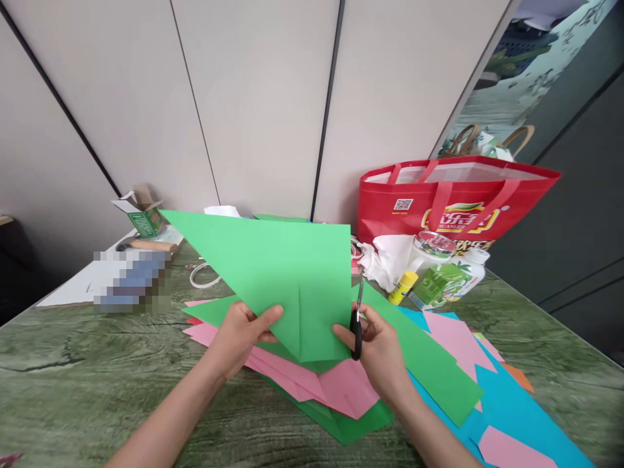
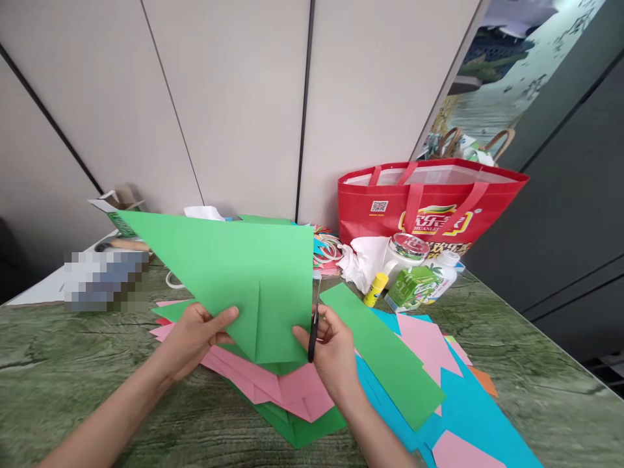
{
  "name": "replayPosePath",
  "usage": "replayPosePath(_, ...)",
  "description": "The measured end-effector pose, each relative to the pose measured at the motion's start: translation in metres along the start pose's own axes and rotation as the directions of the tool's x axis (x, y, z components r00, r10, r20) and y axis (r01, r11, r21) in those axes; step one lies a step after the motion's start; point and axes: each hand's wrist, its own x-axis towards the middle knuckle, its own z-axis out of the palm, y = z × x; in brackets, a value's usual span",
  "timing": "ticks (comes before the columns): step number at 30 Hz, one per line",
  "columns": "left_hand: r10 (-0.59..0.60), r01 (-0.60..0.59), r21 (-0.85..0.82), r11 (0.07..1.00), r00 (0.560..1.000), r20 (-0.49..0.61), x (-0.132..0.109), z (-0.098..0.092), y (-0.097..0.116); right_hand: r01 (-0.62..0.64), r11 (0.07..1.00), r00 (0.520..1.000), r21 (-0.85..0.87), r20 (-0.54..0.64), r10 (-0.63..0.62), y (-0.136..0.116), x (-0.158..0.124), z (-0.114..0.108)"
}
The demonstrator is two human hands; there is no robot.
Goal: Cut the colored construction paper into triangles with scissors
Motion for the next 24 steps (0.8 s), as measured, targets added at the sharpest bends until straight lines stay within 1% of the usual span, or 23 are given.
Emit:
replayPosePath(2, -0.06, 0.058, 0.089, 0.994, 0.998, 0.016, 0.0, 0.003, -0.003, 0.044, 0.999, 0.996, -0.006, -0.078, -0.045, 0.002, -0.001, 0.002)
replayPosePath(4, -0.098, 0.102, 0.156, 0.982, 0.995, -0.033, 0.001, 0.005, -0.008, 0.09, 0.995, 0.983, -0.041, -0.157, -0.095, 0.003, 0.0, 0.003)
replayPosePath(6, -0.078, 0.095, 0.167, 0.981, 0.991, -0.107, 0.002, 0.007, -0.011, 0.097, 0.994, 0.975, -0.053, -0.195, -0.106, 0.002, -0.001, 0.004)
replayPosePath(7, -0.061, 0.084, 0.165, 0.983, 0.989, -0.137, 0.003, 0.006, -0.011, 0.078, 0.996, 0.978, -0.044, -0.19, -0.085, 0.002, -0.002, 0.004)
replayPosePath(8, -0.042, 0.069, 0.161, 0.985, 0.985, -0.165, 0.004, 0.005, -0.011, 0.049, 0.998, 0.985, -0.03, -0.163, -0.053, 0.003, -0.003, 0.005)
replayPosePath(9, -0.022, 0.051, 0.153, 0.987, 0.982, -0.19, 0.005, 0.003, -0.01, 0.014, 1.0, 0.994, -0.015, -0.109, -0.015, 0.004, -0.006, 0.006)
replayPosePath(11, 0.018, 0.014, 0.138, 0.99, 0.973, -0.23, 0.006, -0.001, -0.005, -0.049, 0.999, 0.998, -0.005, 0.044, 0.049, 0.006, -0.011, 0.01)
replayPosePath(13, 0.058, -0.031, 0.107, 0.994, 0.963, -0.261, 0.005, -0.006, 0.001, -0.099, 0.995, 0.972, -0.013, 0.213, 0.099, 0.009, -0.018, 0.014)
replayPosePath(15, 0.094, -0.084, 0.047, 0.995, 0.953, -0.288, 0.003, -0.008, 0.007, -0.164, 0.986, 0.924, -0.03, 0.346, 0.164, 0.01, -0.023, 0.018)
replayPosePath(16, 0.11, -0.111, 0.014, 0.994, 0.948, -0.3, 0.002, -0.008, 0.01, -0.191, 0.981, 0.899, -0.041, 0.393, 0.192, 0.009, -0.026, 0.02)
replayPosePath(18, 0.137, -0.154, -0.031, 0.988, 0.941, -0.308, 0.001, -0.006, 0.015, -0.224, 0.973, 0.858, -0.047, 0.463, 0.22, 0.005, -0.029, 0.023)
replayPosePath(21, 0.166, -0.18, -0.026, 0.983, 0.946, -0.277, 0.001, 0.002, 0.02, -0.243, 0.97, 0.811, -0.006, 0.548, 0.206, -0.001, -0.03, 0.027)
replayPosePath(22, 0.173, -0.184, -0.017, 0.983, 0.949, -0.262, 0.002, 0.004, 0.021, -0.246, 0.969, 0.809, 0.012, 0.554, 0.198, -0.002, -0.031, 0.028)
replayPosePath(23, 0.179, -0.187, -0.007, 0.982, 0.951, -0.251, 0.004, 0.007, 0.021, -0.245, 0.969, 0.821, 0.029, 0.537, 0.192, -0.002, -0.031, 0.029)
replayPosePath(24, 0.184, -0.19, -0.002, 0.982, 0.952, -0.246, 0.005, 0.01, 0.021, -0.239, 0.97, 0.851, 0.047, 0.491, 0.185, -0.001, -0.032, 0.031)
